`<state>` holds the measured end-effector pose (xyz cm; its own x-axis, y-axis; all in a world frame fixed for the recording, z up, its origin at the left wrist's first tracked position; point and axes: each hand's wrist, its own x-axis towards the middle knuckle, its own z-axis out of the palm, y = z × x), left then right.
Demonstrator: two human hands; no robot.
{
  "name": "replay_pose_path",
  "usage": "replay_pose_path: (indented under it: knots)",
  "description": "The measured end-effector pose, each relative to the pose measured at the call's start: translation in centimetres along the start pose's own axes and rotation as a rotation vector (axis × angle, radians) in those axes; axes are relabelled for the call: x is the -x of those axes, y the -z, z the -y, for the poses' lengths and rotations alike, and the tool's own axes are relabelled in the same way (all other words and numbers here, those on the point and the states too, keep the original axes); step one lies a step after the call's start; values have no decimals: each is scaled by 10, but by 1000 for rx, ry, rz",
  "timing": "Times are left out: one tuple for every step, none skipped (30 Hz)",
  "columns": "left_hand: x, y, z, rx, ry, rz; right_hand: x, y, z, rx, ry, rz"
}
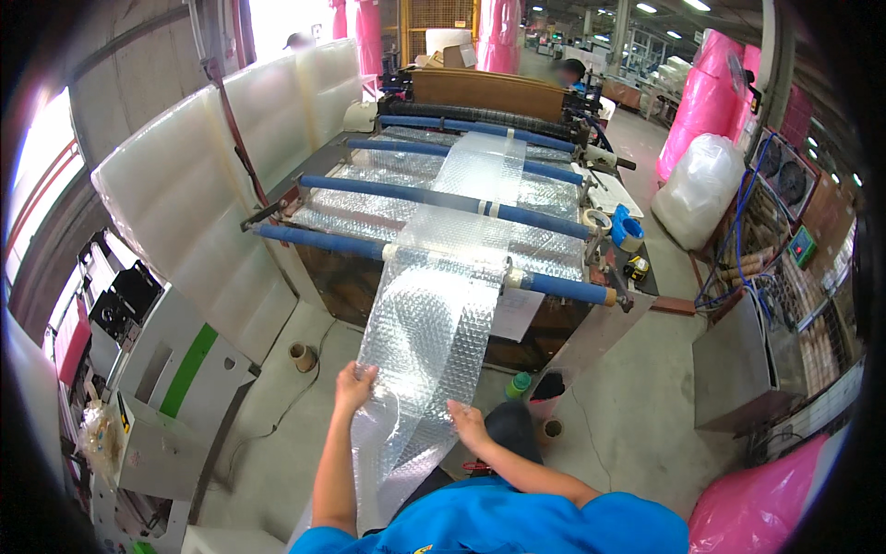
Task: The person handles a long sheet of bubble wrap, pulling it from a roll and smoothing it out with both hands. They repeatedly adjust and align the bubble wrap as it feeds through a machine with rollers.
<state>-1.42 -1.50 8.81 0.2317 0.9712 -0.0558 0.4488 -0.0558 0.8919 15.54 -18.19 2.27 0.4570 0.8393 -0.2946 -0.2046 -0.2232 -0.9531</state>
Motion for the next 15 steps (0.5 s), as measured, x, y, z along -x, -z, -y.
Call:
replay_pose_path:
  knots:
    - [-10, -11, 17, -10, 5, 11, -15, 12, -5, 90, 41, 50]
    - [-23, -24, 36, -20, 9, 30, -29, 21, -12, 180, 78, 93]
    - [-30, -34, 40, -29, 11, 50, -39, 23, -18, 154, 114, 47]
    - [-36, -45, 44, -46, 5, 41, -47, 22, -25, 130, 150, 2]
    - [-40, -53, 44, -67, -2, 29, -57, 22, -32, 102, 186, -40]
    - [-43, -56, 44, -86, -6, 5, -64, 24, -36, 169, 182, -42]
    - [-49, -62, 50, -75, -6, 10, -70, 27, -40, 237, 176, -45]
    - [-52, -67, 54, -61, -2, 11, -72, 28, -40, 308, 170, -43]
    - [-55, -70, 59, -48, 2, 13, -73, 27, -41, 335, 178, -62]
    - [-57, -72, 65, -33, -30, -2, -73, 26, -42, 361, 186, -81]
    - [-54, -74, 61, -17, -62, -10, -72, 27, -41, 387, 191, -106]
    - [-53, -76, 59, -2, -94, -19, -72, 28, -40, 397, 199, -118]
    - [-56, -78, 62, 27, -139, -22, -71, 27, -39, 408, 208, -129]
    - [-56, -78, 65, 54, -182, -25, -70, 27, -40, 417, 214, -139]
    - [-57, -79, 68, 82, -225, -28, -70, 27, -39, 399, 203, -129]
